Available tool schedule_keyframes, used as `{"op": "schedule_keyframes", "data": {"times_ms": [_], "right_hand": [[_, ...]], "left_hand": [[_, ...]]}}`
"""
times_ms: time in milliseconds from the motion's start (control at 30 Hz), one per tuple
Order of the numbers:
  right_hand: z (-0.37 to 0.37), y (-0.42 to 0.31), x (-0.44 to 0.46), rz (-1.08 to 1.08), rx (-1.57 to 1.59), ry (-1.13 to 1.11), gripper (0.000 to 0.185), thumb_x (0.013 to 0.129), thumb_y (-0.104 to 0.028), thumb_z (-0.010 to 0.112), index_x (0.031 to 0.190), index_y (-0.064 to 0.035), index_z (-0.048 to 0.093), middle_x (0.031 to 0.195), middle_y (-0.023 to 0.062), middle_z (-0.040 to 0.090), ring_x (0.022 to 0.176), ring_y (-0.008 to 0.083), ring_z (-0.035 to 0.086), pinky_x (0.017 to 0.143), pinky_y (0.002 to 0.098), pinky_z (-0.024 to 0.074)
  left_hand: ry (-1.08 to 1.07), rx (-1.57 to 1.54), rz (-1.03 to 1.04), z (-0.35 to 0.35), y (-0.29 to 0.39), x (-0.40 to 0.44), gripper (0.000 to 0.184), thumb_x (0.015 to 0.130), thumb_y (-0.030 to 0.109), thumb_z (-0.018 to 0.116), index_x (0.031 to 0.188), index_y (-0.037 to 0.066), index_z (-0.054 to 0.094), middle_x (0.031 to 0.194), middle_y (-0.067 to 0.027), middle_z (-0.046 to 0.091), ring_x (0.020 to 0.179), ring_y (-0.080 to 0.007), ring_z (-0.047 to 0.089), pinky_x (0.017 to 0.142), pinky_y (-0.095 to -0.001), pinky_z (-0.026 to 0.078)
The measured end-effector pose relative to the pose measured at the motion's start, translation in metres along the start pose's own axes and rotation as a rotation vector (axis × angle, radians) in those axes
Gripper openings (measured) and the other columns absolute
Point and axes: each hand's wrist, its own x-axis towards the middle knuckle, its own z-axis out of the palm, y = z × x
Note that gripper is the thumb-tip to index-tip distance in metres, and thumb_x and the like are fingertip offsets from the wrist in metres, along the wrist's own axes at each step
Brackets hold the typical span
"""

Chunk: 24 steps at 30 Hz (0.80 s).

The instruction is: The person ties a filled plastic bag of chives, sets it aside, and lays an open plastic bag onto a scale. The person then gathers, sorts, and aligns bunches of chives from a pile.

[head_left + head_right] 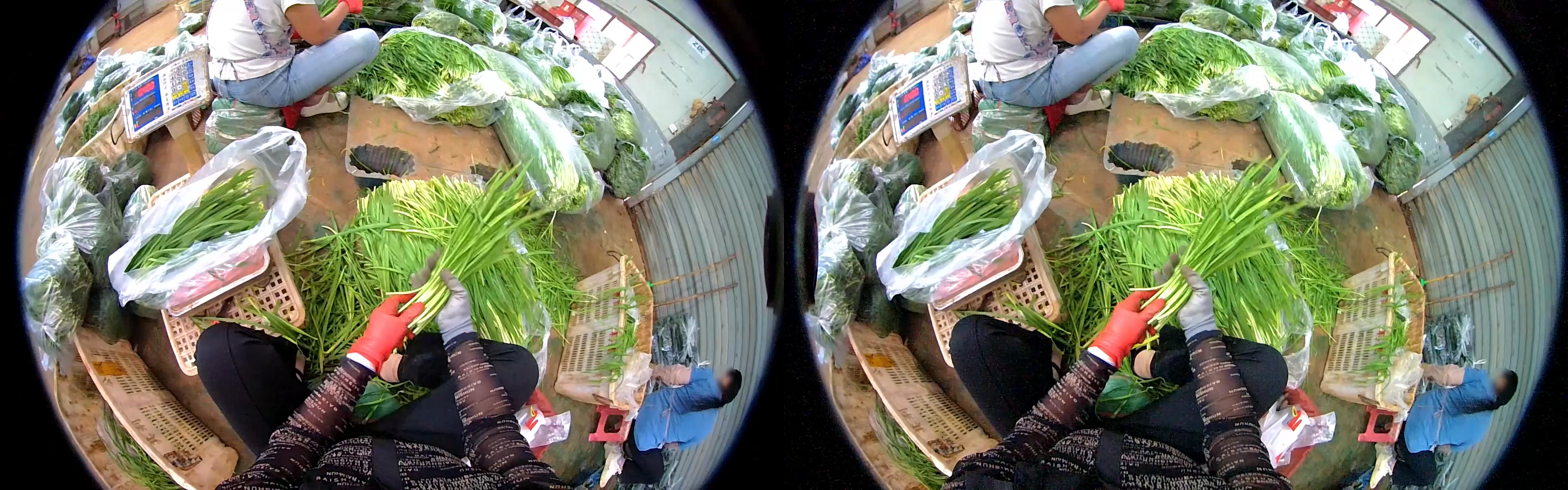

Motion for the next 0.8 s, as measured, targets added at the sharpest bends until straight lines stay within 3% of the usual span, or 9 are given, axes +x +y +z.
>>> {"op": "schedule_keyframes", "data": {"times_ms": [133, 233, 333, 400, 500, 533, 600, 667, 800], "right_hand": [[-0.005, 0.005, 0.002, -0.042, -0.064, 0.025, 0.041, 0.084, -0.006, 0.055, 0.124, -0.0136, 0.048, 0.094, 0.0017, 0.062, 0.08, 0.0153, 0.06, 0.088, 0.0409, 0.0468], [0.001, 0.004, 0.003, -0.093, -0.096, 0.063, 0.043, 0.084, -0.004, 0.055, 0.125, -0.0143, 0.048, 0.091, 0.0004, 0.062, 0.077, 0.0132, 0.06, 0.085, 0.0385, 0.0489], [0.004, 0.013, 0.0, -0.086, -0.104, 0.077, 0.045, 0.084, -0.002, 0.055, 0.126, -0.0154, 0.047, 0.092, 0.001, 0.062, 0.078, 0.0139, 0.059, 0.083, 0.0375, 0.0499], [0.009, 0.033, -0.003, -0.036, -0.04, 0.139, 0.045, 0.083, -0.003, 0.056, 0.126, -0.014, 0.047, 0.093, 0.0024, 0.061, 0.079, 0.0163, 0.06, 0.083, 0.0385, 0.0502], [0.01, 0.04, 0.004, -0.005, -0.169, 0.154, 0.018, 0.084, -0.009, 0.057, 0.102, -0.0052, 0.057, 0.076, 0.0095, 0.061, 0.065, 0.0194, 0.06, 0.069, 0.0347, 0.0527], [0.016, 0.038, 0.009, 0.004, -0.172, 0.163, 0.014, 0.084, -0.01, 0.058, 0.098, -0.0057, 0.058, 0.073, 0.0096, 0.061, 0.062, 0.0191, 0.059, 0.065, 0.0326, 0.0524], [0.058, 0.032, 0.009, -0.063, -0.222, 0.02, 0.016, 0.085, -0.012, 0.058, 0.1, -0.0076, 0.058, 0.072, 0.0077, 0.061, 0.062, 0.0161, 0.058, 0.061, 0.0299, 0.0506], [0.094, 0.028, 0.026, -0.032, 0.103, 0.011, 0.016, 0.086, -0.013, 0.057, 0.101, -0.0065, 0.058, 0.075, 0.0059, 0.061, 0.064, 0.0133, 0.058, 0.065, 0.0288, 0.0517], [0.173, 0.044, 0.041, -0.166, -0.045, -0.24, 0.018, 0.088, -0.013, 0.054, 0.103, -0.003, 0.057, 0.084, 0.0049, 0.061, 0.074, 0.0159, 0.061, 0.075, 0.0326, 0.0542]], "left_hand": [[0.015, 0.048, 0.025, -0.007, 0.001, 0.003, 0.043, 0.086, 0.038, 0.057, 0.11, 0.004, 0.055, 0.071, -0.0081, 0.057, 0.048, -0.0126, 0.051, 0.039, -0.0249, 0.038], [0.151, -0.474, -0.058, -0.022, -0.015, 0.024, 0.05, 0.089, 0.046, 0.045, 0.112, 0.003, 0.052, 0.082, -0.0121, 0.058, 0.057, -0.0162, 0.056, 0.044, -0.0256, 0.043], [0.307, -0.62, 0.127, -0.021, -0.01, 0.024, 0.061, 0.089, 0.053, 0.035, 0.124, 0.004, 0.043, 0.11, -0.0148, 0.055, 0.096, -0.0219, 0.055, 0.078, -0.0339, 0.045], [0.188, -0.61, 0.207, -0.009, -0.023, 0.029, 0.052, 0.09, 0.044, 0.039, 0.126, 0.007, 0.044, 0.117, -0.0108, 0.051, 0.103, -0.0216, 0.051, 0.087, -0.0325, 0.04], [0.332, 0.032, 0.573, -0.012, -0.032, 0.027, 0.045, 0.092, 0.035, 0.044, 0.122, 0.001, 0.044, 0.105, -0.0127, 0.053, 0.096, -0.0224, 0.05, 0.09, -0.0304, 0.038], [0.338, -0.255, 0.314, -0.01, -0.005, 0.019, 0.04, 0.092, 0.031, 0.046, 0.12, 0.003, 0.048, 0.106, -0.0102, 0.056, 0.095, -0.0171, 0.052, 0.086, -0.0298, 0.041], [0.365, -0.24, 0.461, -0.016, 0.031, 0.005, 0.036, 0.089, 0.021, 0.053, 0.119, 0.003, 0.048, 0.107, -0.01, 0.057, 0.099, -0.0166, 0.053, 0.089, -0.029, 0.041], [0.325, -0.183, 0.58, -0.04, 0.078, -0.023, 0.035, 0.087, 0.016, 0.056, 0.119, 0.002, 0.048, 0.108, -0.0101, 0.057, 0.1, -0.0164, 0.053, 0.09, -0.0287, 0.041], [0.324, 0.432, 0.682, -0.122, 0.161, -0.075, 0.028, 0.08, 0.002, 0.057, 0.108, 0.002, 0.057, 0.101, -0.0058, 0.061, 0.096, -0.0166, 0.057, 0.086, -0.0283, 0.045]]}}
